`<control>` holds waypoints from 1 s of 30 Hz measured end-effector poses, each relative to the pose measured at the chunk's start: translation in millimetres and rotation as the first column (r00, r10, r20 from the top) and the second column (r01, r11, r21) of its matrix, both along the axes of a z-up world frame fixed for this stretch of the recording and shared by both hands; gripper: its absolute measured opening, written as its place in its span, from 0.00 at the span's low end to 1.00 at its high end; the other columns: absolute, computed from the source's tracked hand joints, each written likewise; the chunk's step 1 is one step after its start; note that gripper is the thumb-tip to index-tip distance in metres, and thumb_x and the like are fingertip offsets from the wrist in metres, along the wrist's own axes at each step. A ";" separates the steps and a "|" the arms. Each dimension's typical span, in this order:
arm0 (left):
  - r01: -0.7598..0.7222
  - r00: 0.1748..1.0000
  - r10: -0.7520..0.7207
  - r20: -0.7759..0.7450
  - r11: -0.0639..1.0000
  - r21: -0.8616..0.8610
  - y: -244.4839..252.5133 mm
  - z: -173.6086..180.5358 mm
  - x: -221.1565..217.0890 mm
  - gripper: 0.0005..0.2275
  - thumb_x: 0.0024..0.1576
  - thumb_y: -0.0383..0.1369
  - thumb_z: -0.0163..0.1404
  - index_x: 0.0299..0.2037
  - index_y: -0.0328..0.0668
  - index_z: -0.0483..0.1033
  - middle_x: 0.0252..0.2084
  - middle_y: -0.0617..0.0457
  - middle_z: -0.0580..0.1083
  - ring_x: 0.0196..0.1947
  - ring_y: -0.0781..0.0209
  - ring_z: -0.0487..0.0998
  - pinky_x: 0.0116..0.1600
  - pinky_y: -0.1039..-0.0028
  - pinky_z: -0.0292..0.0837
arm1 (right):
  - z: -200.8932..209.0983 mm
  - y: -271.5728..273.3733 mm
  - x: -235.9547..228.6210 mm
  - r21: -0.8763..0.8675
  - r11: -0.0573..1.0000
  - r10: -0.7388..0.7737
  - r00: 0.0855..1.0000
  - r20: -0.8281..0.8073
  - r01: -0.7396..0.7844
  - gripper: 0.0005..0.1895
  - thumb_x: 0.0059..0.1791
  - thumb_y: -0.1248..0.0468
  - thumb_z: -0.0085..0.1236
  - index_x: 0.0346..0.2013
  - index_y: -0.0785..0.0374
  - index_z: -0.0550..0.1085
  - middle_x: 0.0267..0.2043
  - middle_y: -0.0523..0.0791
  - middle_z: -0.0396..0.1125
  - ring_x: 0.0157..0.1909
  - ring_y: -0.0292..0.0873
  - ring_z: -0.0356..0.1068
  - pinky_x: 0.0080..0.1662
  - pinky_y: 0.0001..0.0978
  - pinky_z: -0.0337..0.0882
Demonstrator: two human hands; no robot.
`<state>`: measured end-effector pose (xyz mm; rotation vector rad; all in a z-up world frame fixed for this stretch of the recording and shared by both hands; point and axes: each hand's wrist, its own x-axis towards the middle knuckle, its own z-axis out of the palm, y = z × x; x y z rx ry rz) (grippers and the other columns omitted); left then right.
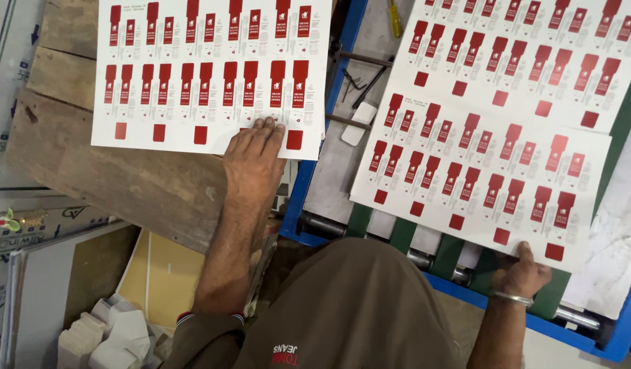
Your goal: The person repeatedly picks up a sheet of paper with red printed patterns from a wooden surface and places it onto a green slatted conveyor belt. The action is performed continuously, moving individual sheets from a source pile to a destination pile on the belt.
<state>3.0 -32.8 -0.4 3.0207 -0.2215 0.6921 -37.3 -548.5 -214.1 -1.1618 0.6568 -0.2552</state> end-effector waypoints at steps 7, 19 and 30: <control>-0.009 1.000 0.008 -0.020 1.000 -0.025 2.3 -0.5 -0.4 0.13 0.58 0.29 0.60 0.52 0.33 0.80 0.52 0.42 0.79 0.56 0.49 0.80 0.60 0.58 0.75 | 5.1 3.4 30.4 0.152 0.985 0.072 0.996 0.060 -0.081 0.25 0.57 0.72 0.45 0.70 0.70 0.59 0.64 0.55 0.67 0.60 0.54 0.76 0.55 0.50 0.85; -0.012 1.000 0.013 0.001 0.994 -0.104 -3.7 3.7 -0.3 0.17 0.53 0.28 0.59 0.53 0.36 0.78 0.55 0.45 0.77 0.57 0.48 0.76 0.61 0.57 0.70 | -30.6 -37.1 18.9 0.156 0.984 0.115 0.971 -0.209 -0.083 0.26 0.63 0.56 0.48 0.62 0.79 0.62 0.53 0.63 0.68 0.49 0.58 0.75 0.50 0.48 0.80; -0.042 0.999 0.038 -0.039 0.993 -0.112 3.8 -8.3 -2.0 0.19 0.52 0.30 0.61 0.54 0.36 0.78 0.54 0.46 0.76 0.58 0.49 0.74 0.63 0.56 0.69 | -44.8 -24.6 14.9 0.154 0.982 0.127 0.987 -0.097 -0.111 0.15 0.63 0.62 0.48 0.59 0.73 0.66 0.51 0.60 0.70 0.49 0.57 0.76 0.51 0.47 0.80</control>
